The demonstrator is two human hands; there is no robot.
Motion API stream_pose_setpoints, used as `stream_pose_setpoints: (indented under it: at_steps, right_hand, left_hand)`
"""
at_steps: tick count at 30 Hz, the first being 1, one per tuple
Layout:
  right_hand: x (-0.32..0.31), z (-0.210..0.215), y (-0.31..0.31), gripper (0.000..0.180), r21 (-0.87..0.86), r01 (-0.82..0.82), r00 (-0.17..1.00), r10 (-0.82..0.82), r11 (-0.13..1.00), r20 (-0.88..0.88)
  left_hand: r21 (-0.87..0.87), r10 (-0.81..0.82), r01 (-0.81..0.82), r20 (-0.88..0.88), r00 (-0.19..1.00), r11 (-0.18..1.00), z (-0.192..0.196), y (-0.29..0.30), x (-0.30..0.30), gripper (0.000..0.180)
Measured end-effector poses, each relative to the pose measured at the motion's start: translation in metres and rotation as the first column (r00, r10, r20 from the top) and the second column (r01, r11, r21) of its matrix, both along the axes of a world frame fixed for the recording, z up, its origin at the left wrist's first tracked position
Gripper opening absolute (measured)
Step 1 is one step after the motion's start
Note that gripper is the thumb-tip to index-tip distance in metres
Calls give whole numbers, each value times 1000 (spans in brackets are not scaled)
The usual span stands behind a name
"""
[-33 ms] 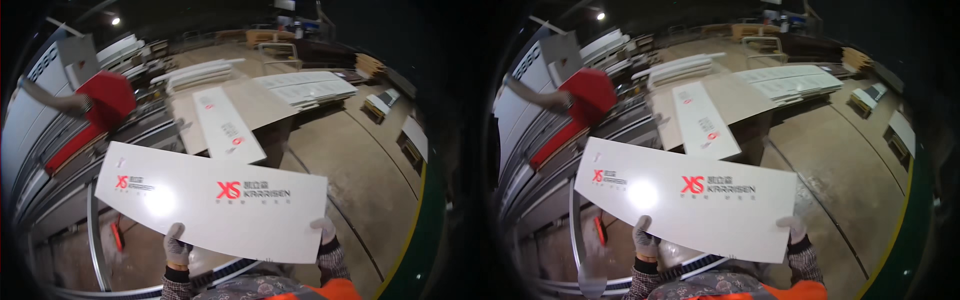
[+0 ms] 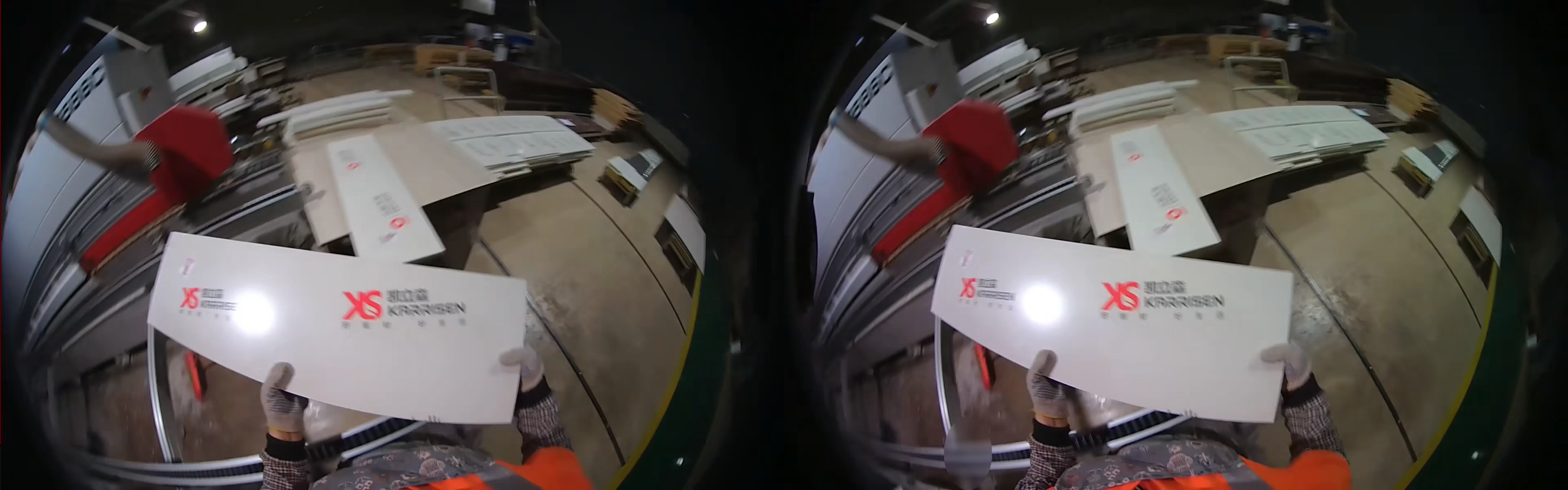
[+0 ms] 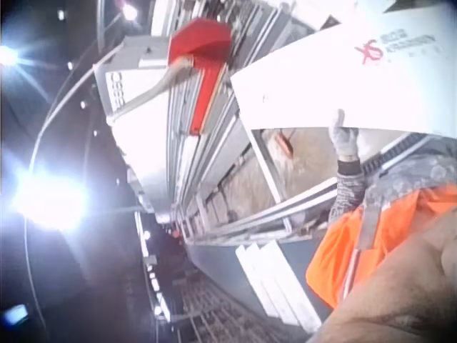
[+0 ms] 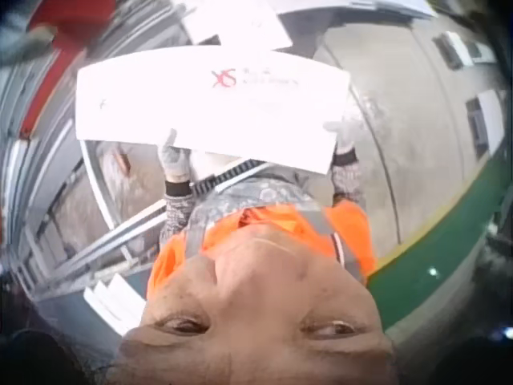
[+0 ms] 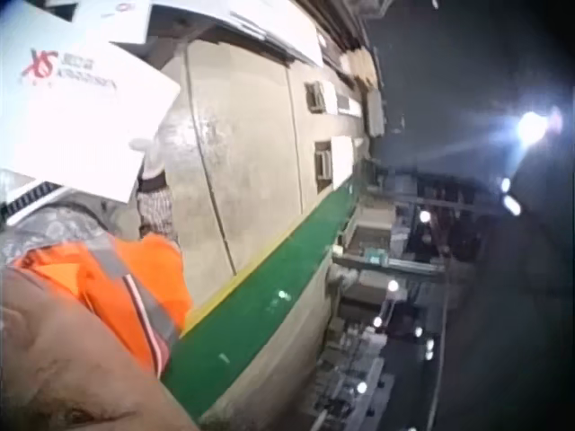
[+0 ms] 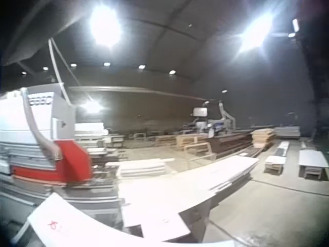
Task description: Moving wood boards from an edge banding machine and placing them onto a conveyor belt.
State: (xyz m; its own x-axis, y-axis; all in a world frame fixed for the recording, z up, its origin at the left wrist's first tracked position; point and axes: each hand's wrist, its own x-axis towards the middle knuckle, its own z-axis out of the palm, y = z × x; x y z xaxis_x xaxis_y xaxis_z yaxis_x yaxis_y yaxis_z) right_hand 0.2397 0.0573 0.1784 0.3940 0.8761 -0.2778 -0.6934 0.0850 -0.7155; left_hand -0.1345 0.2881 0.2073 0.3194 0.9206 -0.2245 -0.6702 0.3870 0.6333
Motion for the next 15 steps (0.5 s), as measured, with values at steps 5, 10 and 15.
stream_pose_setpoints:
  at_steps: [5, 10, 15]
  right_hand:
    - [-80, 39, 89, 37, 79, -502, 865, 502, 861, 12]
    - [-158, 116, 71, 46, 151, -783, 604, 796, 604, -50]
    - [-176, 158, 42, 52, 54, -952, 302, 953, 301, 26]
  left_hand:
    - [-27, 397, -400, 197, 896, 916, -14, -106, -153, 33]
    - [19, 775, -776, 54, 630, 630, -17, -294, -200, 30]
    - [-131, 894, -909, 283, 348, 395, 55, -458, -124, 40]
